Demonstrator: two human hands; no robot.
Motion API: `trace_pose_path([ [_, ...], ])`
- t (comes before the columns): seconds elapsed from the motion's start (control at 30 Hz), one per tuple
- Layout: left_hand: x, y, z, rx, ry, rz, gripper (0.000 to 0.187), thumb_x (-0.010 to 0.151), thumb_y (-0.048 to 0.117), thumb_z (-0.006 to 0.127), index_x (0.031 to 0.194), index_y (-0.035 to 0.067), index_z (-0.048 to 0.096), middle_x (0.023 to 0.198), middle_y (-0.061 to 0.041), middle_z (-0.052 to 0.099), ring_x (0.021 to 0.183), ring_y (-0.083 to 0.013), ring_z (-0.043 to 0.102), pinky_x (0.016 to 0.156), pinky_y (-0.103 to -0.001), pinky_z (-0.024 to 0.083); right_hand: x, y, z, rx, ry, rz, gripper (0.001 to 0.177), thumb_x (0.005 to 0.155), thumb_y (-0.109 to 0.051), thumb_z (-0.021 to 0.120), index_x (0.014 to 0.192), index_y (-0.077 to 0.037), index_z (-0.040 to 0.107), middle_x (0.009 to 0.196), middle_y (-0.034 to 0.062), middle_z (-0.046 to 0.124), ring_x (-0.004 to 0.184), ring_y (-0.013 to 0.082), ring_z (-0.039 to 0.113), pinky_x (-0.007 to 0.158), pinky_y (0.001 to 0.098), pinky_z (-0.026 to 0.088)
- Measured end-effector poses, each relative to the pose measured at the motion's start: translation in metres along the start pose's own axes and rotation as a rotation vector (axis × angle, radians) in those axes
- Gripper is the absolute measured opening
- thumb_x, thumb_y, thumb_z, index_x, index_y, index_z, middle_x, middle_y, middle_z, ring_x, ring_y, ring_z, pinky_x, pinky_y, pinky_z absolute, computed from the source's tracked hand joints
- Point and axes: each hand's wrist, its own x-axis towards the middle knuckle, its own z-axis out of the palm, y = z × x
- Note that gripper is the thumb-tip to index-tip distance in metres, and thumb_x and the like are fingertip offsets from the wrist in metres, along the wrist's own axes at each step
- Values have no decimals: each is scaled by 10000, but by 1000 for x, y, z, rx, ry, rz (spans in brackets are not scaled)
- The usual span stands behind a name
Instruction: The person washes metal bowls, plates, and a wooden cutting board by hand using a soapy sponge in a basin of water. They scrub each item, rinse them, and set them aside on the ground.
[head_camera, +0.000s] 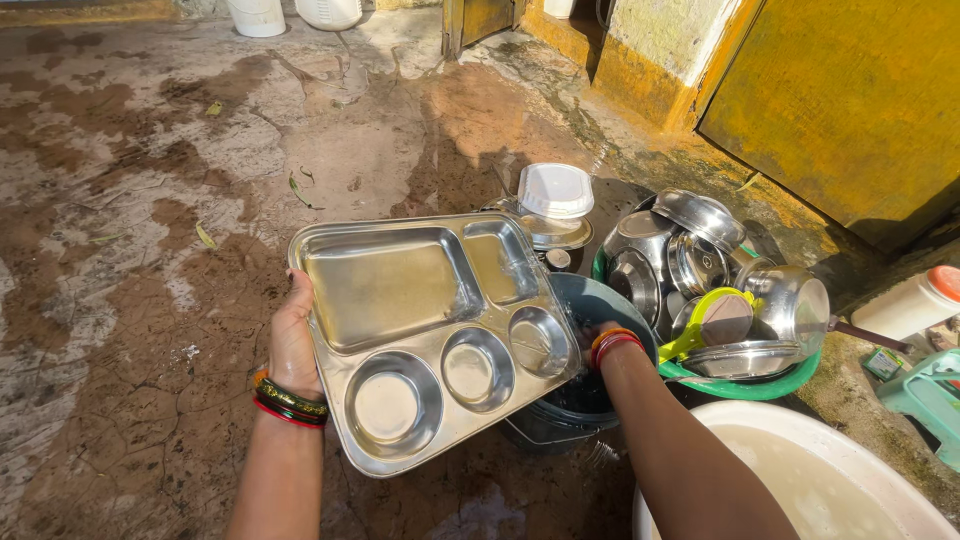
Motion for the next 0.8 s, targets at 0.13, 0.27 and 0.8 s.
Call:
trace_pose_path([
  [0.13, -3, 6, 13, -12, -44, 114, 599, 1049, 515, 396, 1404, 57, 548, 1347, -142, 637, 1166, -267, 650, 996, -441, 537, 7, -11, -15, 484, -296, 244, 310, 1015, -301, 450, 1076, -74, 651, 1073, 85, 676, 1010, 251, 669, 965, 490, 563],
  [0.27, -3, 1, 17, 30, -15, 213, 628, 1042, 525, 407, 1404, 30, 545, 1365, -160, 634, 1182, -269, 654, 1004, -438, 540, -44, -27, -1, 579, -738, 131, 275, 981, -124, 436, 1074, 8, 659, 1125, 157, 685, 1075, 289, 679, 977, 440, 571],
  [0.8, 24, -48, 33, -168, 33, 232, 641, 1020, 537, 389, 1422, 54, 514, 1380, -149, 614, 1195, -298, 642, 1018, -474, 538, -264, 21, 100, -1978, -343, -1211, 826, 920, -687, 382, 1573, -199, 252, 1649, 157, 158, 1514, 337, 118, 1199, 513, 146],
])
